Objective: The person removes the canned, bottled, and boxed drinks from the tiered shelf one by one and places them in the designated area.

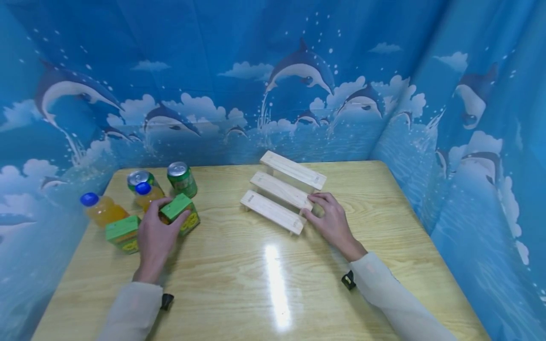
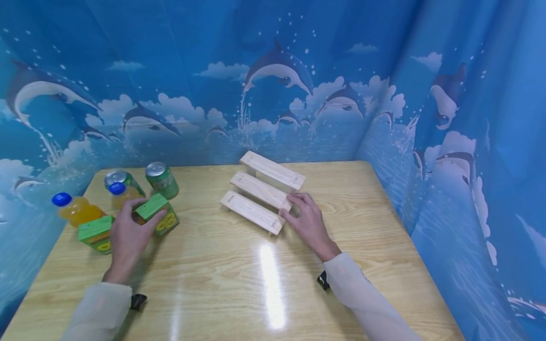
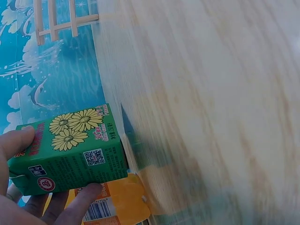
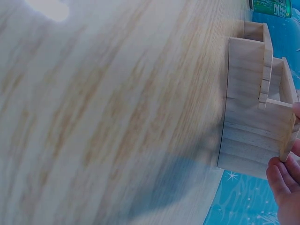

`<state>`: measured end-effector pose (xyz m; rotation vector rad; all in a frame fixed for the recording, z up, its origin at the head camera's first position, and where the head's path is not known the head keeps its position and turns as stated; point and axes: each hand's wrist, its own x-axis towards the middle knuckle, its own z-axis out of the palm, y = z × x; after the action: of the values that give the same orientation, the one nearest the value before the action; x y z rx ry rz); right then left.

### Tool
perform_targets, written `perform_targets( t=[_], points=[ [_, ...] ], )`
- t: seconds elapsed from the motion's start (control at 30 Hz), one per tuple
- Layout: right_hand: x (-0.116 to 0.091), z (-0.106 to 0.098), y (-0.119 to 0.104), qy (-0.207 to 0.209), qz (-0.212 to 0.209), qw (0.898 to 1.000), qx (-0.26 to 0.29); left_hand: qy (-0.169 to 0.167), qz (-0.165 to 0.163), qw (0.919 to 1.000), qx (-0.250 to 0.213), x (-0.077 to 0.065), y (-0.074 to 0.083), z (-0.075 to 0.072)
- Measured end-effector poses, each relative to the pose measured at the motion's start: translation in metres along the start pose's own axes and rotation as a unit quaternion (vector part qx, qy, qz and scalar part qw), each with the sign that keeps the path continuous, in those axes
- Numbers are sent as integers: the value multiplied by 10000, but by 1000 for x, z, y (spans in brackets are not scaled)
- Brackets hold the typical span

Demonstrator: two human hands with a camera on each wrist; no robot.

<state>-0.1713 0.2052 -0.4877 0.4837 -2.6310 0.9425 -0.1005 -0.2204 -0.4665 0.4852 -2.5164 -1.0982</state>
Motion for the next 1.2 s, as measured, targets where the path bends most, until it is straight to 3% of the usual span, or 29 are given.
perform_targets(
  t=[0.83, 1.2],
  points=[
    [-1, -1, -3, 94, 9, 10000, 10, -70, -47, 9999, 89, -3, -8, 2],
    [-1, -1, -4, 47, 87, 9999, 31, 73, 202, 9997, 118, -3, -13, 3]
  ],
)
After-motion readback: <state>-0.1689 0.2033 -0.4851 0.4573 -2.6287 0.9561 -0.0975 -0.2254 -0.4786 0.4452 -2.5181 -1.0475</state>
